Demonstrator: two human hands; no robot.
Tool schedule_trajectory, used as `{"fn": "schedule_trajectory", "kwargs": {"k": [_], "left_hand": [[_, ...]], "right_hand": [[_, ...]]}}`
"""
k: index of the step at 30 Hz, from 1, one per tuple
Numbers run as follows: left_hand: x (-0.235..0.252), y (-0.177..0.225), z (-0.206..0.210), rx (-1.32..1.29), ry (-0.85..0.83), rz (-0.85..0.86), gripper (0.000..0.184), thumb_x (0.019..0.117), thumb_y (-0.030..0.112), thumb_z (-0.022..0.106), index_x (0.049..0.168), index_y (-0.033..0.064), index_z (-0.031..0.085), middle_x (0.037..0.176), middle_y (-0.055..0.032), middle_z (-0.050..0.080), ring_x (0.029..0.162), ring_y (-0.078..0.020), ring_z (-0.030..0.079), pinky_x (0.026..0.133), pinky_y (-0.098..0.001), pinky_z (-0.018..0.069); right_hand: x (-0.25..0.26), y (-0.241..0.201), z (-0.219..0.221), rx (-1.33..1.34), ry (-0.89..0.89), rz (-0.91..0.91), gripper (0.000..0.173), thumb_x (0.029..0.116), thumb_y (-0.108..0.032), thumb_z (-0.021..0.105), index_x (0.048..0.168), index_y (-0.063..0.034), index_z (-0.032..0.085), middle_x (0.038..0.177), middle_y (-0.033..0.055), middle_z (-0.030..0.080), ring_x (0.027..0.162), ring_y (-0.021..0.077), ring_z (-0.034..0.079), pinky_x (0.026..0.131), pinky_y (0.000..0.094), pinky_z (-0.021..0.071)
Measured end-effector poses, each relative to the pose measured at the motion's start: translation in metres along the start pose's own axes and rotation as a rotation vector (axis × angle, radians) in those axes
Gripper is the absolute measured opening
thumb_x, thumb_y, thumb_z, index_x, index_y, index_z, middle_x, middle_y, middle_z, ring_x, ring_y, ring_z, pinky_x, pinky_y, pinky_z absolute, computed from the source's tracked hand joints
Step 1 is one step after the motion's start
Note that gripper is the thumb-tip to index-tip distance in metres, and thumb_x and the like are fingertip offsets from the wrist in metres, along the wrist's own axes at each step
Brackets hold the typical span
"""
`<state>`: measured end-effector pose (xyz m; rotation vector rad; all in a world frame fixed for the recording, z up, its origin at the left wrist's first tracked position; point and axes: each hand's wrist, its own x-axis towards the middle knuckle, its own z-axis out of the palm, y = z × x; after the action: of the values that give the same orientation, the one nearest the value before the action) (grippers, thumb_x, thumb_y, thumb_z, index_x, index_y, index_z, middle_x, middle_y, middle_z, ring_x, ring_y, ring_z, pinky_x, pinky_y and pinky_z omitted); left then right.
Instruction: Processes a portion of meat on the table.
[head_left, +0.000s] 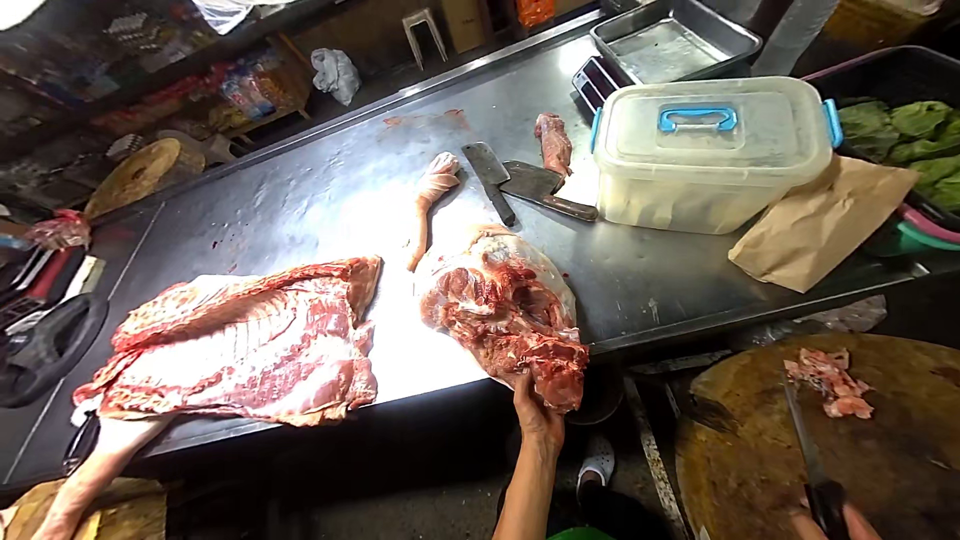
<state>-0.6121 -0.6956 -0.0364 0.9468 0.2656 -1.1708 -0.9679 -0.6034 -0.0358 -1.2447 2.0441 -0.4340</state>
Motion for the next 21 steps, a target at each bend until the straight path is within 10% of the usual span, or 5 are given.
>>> {"fn": "schedule_trajectory", "kwargs": {"k": [12, 15, 17, 21], "left_hand": [[0.012, 0.159, -0.056, 0.571, 0.197, 0.068, 0.032, 0.1081, 0.025, 0.045, 0.115, -0.0009, 0.063, 0.095, -0.0158, 0.072, 0.085, -0.0243, 0.071, 0.075, -0.0429, 0.0599], [0.012, 0.159, -0.070, 0.545, 0.279, 0.035, 0.038, 0.1095, 0.031, 0.042, 0.117, 0.0004, 0.062, 0.092, -0.0157, 0.071, 0.080, -0.0242, 0.071, 0.071, -0.0419, 0.0599], [0.009, 0.148, -0.079, 0.511, 0.301, 0.038, 0.038, 0.1094, 0.033, 0.042, 0.124, 0.0021, 0.060, 0.096, -0.0168, 0.071, 0.082, -0.0252, 0.071, 0.071, -0.0430, 0.0602], [-0.006, 0.127, -0.086, 0.659, 0.345, 0.204, 0.042, 0.1091, 0.027, 0.047, 0.144, 0.0033, 0.048, 0.110, -0.0207, 0.067, 0.089, -0.0267, 0.069, 0.076, -0.0453, 0.0587]], "right_hand": [[0.029, -0.109, 0.059, -0.047, -0.309, -0.335, 0.043, 0.0899, -0.015, 0.059, 0.126, 0.0087, 0.064, 0.098, 0.0284, 0.069, 0.087, 0.0404, 0.067, 0.080, 0.0587, 0.0515], [0.032, -0.120, 0.077, -0.072, -0.401, -0.327, 0.054, 0.0919, -0.018, 0.060, 0.140, 0.0074, 0.055, 0.116, 0.0329, 0.067, 0.102, 0.0458, 0.068, 0.090, 0.0640, 0.0506], [0.033, -0.124, 0.089, 0.017, -0.451, -0.314, 0.062, 0.0964, -0.023, 0.061, 0.151, 0.0002, 0.044, 0.123, 0.0282, 0.065, 0.088, 0.0365, 0.071, 0.078, 0.0571, 0.0579], [0.036, -0.144, 0.109, 0.176, -0.396, -0.346, 0.060, 0.0904, -0.017, 0.062, 0.145, 0.0019, 0.044, 0.095, 0.0197, 0.068, 0.062, 0.0232, 0.066, 0.060, 0.0447, 0.0590]]}}
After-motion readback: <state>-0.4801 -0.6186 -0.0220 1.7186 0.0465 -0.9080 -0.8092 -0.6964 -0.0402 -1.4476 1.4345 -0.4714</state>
